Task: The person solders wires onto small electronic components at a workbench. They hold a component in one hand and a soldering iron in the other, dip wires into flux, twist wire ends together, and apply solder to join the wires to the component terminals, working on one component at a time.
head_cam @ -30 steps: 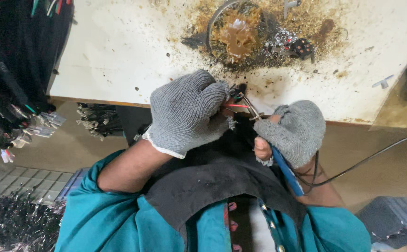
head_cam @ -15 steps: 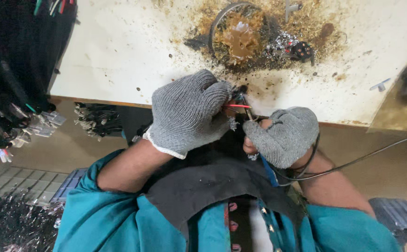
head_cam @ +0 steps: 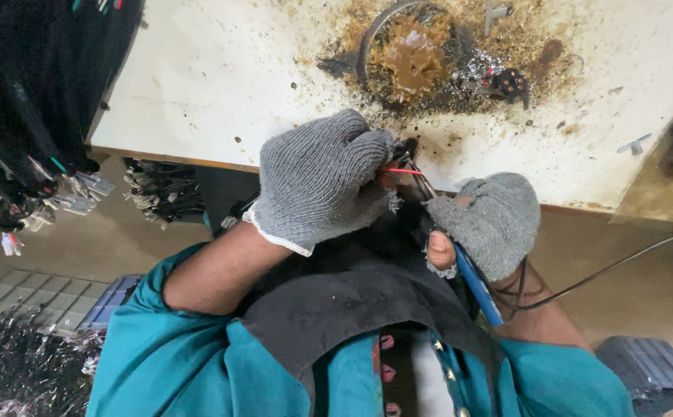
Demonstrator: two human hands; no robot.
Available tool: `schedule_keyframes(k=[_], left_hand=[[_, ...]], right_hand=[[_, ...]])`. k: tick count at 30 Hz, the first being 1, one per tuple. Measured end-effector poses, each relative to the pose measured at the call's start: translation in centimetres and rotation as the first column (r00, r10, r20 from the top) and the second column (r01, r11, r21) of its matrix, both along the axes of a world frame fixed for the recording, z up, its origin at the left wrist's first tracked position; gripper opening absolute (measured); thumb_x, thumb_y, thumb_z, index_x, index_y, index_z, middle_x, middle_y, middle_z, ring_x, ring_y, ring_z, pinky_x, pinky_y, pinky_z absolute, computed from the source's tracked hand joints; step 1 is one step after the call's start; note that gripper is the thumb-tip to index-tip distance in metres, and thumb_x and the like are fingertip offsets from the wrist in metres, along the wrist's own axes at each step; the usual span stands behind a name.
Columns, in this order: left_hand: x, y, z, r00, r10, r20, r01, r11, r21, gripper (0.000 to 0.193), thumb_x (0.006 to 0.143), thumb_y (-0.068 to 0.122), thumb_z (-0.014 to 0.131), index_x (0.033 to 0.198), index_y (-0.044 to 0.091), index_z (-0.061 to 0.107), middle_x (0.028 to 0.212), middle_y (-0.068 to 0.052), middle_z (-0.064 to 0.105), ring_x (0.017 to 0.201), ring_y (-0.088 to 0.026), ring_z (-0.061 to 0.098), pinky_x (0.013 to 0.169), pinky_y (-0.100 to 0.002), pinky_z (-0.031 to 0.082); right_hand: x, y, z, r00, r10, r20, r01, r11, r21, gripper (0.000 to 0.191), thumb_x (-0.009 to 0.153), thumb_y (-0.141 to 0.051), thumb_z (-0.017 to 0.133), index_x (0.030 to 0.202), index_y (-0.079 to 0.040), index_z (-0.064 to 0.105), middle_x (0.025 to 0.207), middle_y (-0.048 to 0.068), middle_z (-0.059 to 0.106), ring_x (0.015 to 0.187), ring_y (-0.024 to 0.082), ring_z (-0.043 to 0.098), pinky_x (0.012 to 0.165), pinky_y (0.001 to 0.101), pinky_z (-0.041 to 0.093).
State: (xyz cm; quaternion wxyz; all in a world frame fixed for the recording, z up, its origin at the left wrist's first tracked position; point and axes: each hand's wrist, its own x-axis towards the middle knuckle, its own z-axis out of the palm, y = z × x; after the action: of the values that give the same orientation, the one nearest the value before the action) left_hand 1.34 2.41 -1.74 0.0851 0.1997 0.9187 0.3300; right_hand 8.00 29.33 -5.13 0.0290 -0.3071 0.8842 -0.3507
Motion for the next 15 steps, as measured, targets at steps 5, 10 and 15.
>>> schedule_keyframes(k=[5, 10, 15], left_hand=[[0.0, -0.1, 0.1, 1.0, -0.007, -0.013, 0.007, 1.0, 0.005, 0.034, 0.073, 0.032, 0.082, 0.1, 0.018, 0.068, 0.089, -0.005, 0.06, 0.074, -0.028, 0.065, 0.058, -0.043, 0.048], [-0.1, -0.3, 0.0, 0.999, -0.001, -0.036, 0.002, 0.999, 0.043, 0.032, 0.076, 0.03, 0.082, 0.102, 0.018, 0.068, 0.089, -0.005, 0.059, 0.074, -0.028, 0.064, 0.059, -0.042, 0.048], [-0.1, -0.4, -0.1, 0.999, 0.011, -0.047, -0.009, 0.998, 0.056, 0.031, 0.077, 0.029, 0.082, 0.102, 0.018, 0.066, 0.089, -0.005, 0.057, 0.074, -0.028, 0.063, 0.06, -0.043, 0.047]], right_hand=[[-0.2, -0.3, 0.4, 1.0, -0.007, 0.012, 0.007, 0.999, 0.033, 0.029, 0.08, -0.034, 0.078, 0.095, -0.009, 0.078, 0.075, 0.008, 0.064, 0.074, 0.033, 0.063, 0.069, 0.0502, 0.046], [0.1, -1.0, 0.0, 0.997, 0.001, -0.083, 0.001, 1.0, 0.014, 0.02, 0.086, -0.027, 0.078, 0.094, -0.009, 0.08, 0.074, 0.006, 0.064, 0.069, 0.03, 0.064, 0.063, 0.0456, 0.047], [-0.4, -1.9, 0.2, 0.312, -0.339, 0.887, 0.213, 0.935, 0.282, 0.034, 0.09, -0.036, 0.072, 0.062, -0.017, 0.076, 0.052, -0.004, 0.07, 0.05, 0.014, 0.068, 0.049, 0.0305, 0.055]])
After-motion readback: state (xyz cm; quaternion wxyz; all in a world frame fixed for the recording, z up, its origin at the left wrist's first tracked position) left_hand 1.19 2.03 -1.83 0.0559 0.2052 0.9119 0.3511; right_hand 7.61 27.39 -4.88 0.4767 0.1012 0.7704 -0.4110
